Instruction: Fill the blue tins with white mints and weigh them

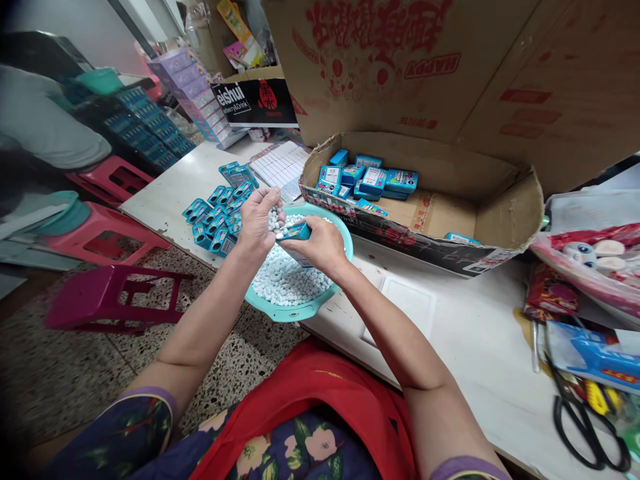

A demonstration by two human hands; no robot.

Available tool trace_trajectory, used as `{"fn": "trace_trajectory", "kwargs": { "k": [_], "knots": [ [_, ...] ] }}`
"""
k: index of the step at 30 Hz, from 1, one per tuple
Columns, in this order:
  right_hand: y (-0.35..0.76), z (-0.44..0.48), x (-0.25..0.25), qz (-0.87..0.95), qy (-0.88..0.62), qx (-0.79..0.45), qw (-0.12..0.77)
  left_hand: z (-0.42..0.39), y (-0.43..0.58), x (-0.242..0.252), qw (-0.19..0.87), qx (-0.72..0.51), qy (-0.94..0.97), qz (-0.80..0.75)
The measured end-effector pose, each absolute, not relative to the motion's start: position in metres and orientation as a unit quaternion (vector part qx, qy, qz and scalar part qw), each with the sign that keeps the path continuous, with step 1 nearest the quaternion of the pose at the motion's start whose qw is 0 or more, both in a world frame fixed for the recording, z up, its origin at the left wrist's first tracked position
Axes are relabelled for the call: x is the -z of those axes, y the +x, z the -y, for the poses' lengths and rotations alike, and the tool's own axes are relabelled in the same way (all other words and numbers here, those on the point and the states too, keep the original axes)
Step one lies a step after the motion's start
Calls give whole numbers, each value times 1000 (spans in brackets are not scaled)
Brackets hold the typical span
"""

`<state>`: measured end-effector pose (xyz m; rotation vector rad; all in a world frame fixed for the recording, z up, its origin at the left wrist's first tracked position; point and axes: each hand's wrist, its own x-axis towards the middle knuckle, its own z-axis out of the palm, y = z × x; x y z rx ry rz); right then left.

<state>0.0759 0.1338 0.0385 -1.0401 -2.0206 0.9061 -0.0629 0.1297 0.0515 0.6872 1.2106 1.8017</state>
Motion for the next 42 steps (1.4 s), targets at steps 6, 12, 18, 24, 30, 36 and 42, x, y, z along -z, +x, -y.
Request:
{"fn": "trace_trajectory", "kwargs": {
  "k": [6,12,18,24,30,36,42],
  "knots": [
    [76,-132,-26,763,-404,-357,357,-126,-62,-49,418,-712,279,-491],
    [73,-128,-29,775,-423,-328,335,-125,-53,-47,414,-702,293,-500],
    [79,-128,-31,764,-416,-359,338,-124,-51,-52,423,-708,293,-484],
    [83,-121,-24,746,-410,-374,369,-119,-48,-56,424,-723,290,-462],
    [84,-120,-22,734,-400,-391,386,-117,-49,-58,424,-727,285,-459],
    [89,-120,-10,687,-405,-436,416,-112,-49,-66,459,-729,265,-432],
    [78,-111,-4,682,-399,-418,448,-116,-48,-63,407,-765,261,-426]
  ]
}}
